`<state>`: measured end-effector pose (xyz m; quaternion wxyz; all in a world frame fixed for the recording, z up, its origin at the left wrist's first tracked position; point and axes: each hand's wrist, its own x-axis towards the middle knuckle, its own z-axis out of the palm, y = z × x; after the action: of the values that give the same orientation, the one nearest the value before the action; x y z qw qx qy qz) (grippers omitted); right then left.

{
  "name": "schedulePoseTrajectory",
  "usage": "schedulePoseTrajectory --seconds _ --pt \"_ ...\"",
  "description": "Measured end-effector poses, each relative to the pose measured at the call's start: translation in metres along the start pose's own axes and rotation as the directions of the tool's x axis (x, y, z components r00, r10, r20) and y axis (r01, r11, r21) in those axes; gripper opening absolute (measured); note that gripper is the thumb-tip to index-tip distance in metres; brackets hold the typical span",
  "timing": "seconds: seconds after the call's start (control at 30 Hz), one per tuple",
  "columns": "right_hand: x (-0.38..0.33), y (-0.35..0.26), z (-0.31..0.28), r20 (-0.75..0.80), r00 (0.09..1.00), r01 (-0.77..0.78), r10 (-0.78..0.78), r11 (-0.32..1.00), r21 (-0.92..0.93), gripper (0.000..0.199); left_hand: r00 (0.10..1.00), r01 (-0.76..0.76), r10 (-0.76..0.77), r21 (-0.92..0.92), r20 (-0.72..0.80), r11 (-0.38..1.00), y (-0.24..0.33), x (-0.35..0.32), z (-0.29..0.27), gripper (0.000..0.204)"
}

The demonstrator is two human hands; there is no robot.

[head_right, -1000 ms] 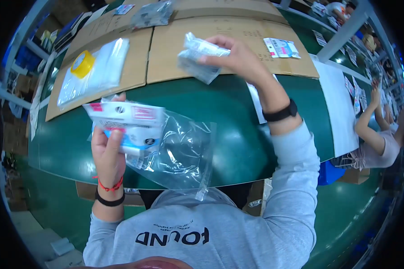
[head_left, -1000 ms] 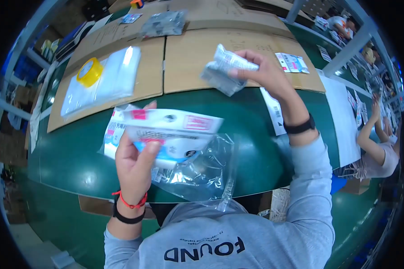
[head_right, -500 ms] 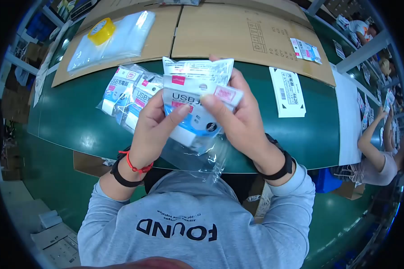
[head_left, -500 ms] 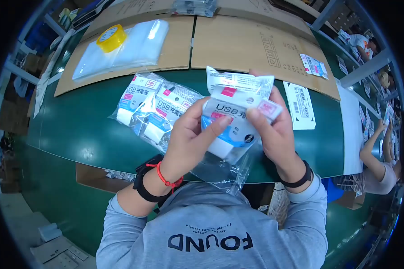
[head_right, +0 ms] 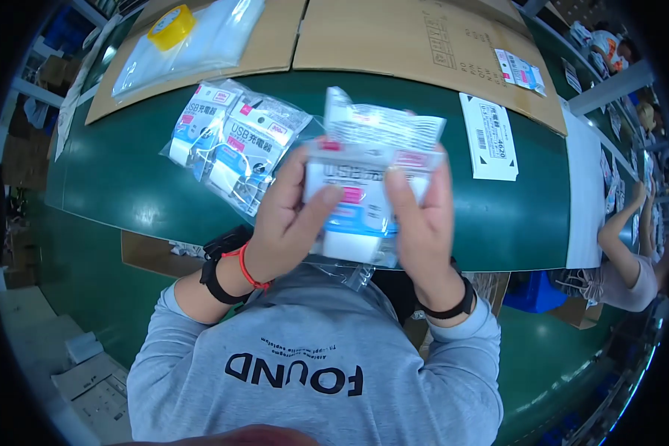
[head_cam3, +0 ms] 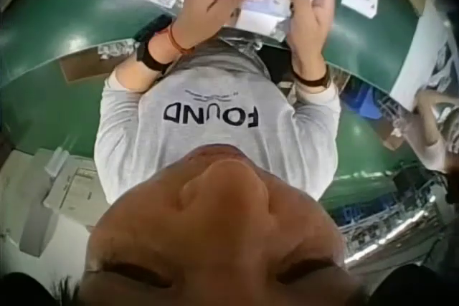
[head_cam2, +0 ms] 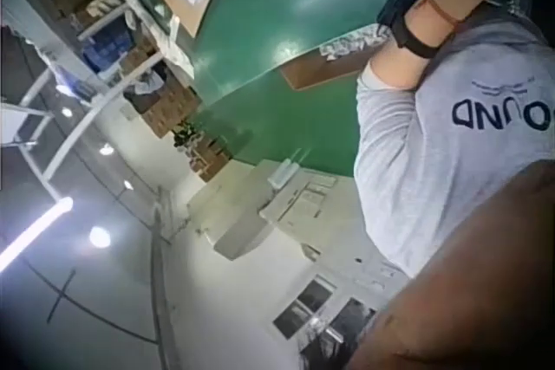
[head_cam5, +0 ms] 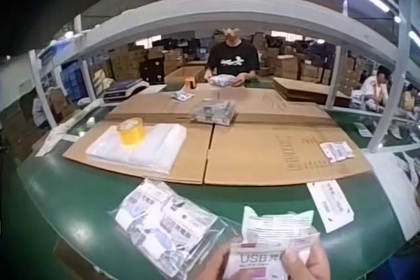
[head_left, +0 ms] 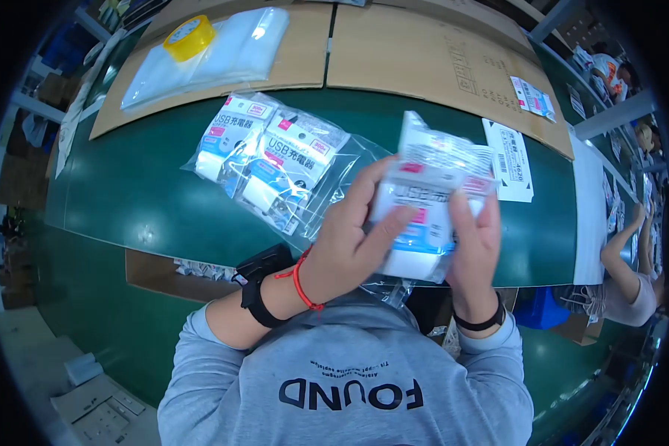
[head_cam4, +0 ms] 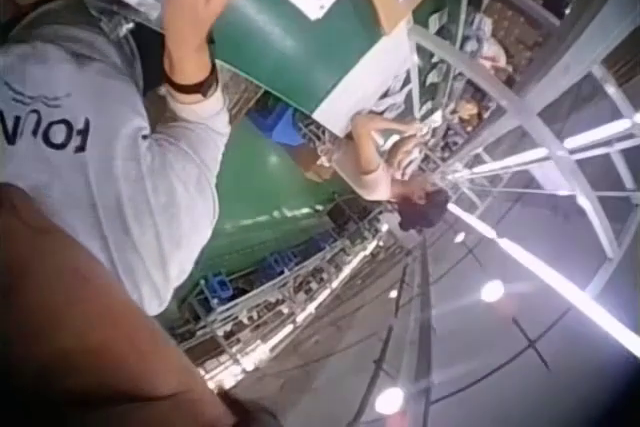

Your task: The person places a plastic bag on the table, then picks up and inserts USB chargers and a paper label into the bag. After filling the bag, the person presses the air out and seals the bag by hand.

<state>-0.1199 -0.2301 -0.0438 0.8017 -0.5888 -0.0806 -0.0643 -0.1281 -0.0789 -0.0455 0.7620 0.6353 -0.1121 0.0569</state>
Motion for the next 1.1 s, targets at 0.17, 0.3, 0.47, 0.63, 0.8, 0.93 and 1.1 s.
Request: schedulePoseTrajectory --seconds 0.17,0.3,0.47,0.63,0.8,0.93,1.1 --pt "0.014 -0.021 -0.059 -0.350 0.931 -0.122 0.103 0.992 -0.033 0.041 0.908 -0.392 0.160 0.654 0.387 0.647 0.001 -0.005 -0.021 0.024" --pt "0.019 -0.029 -0.088 -0.204 0.931 -0.301 0.302 0.953 0.034 0.041 0.928 -0.306 -0.017 0.790 0.371 0.531 -0.031 -0.017 -0.013 0.021" --pt "0.015 -0.036 -0.093 0.173 0.905 -0.296 0.389 0.867 -0.400 0.041 0.931 -0.343 0.044 0.830 0.361 0.440 -0.037 -0.016 -0.011 0.015" --pt "0.025 -0.036 -0.067 0.476 0.658 -0.091 0.584 0.689 -0.719 0.046 0.930 -0.364 0.175 0.749 0.323 0.553 -0.014 -0.015 -0.014 0.010" --pt "0.038 -0.023 -0.048 0.463 0.440 -0.095 0.770 0.552 -0.828 0.050 0.912 -0.410 0.216 0.731 0.349 0.545 -0.009 -0.010 -0.009 0.010" --pt "0.035 0.015 -0.045 0.503 0.709 -0.099 0.495 0.776 -0.623 0.054 0.908 -0.414 0.192 0.723 0.373 0.553 -0.009 -0.015 -0.009 0.010" --pt "0.038 0.032 -0.036 0.576 0.619 -0.225 0.533 0.823 -0.521 0.056 0.899 -0.431 0.197 0.710 0.391 0.558 -0.006 -0.016 -0.011 0.012"
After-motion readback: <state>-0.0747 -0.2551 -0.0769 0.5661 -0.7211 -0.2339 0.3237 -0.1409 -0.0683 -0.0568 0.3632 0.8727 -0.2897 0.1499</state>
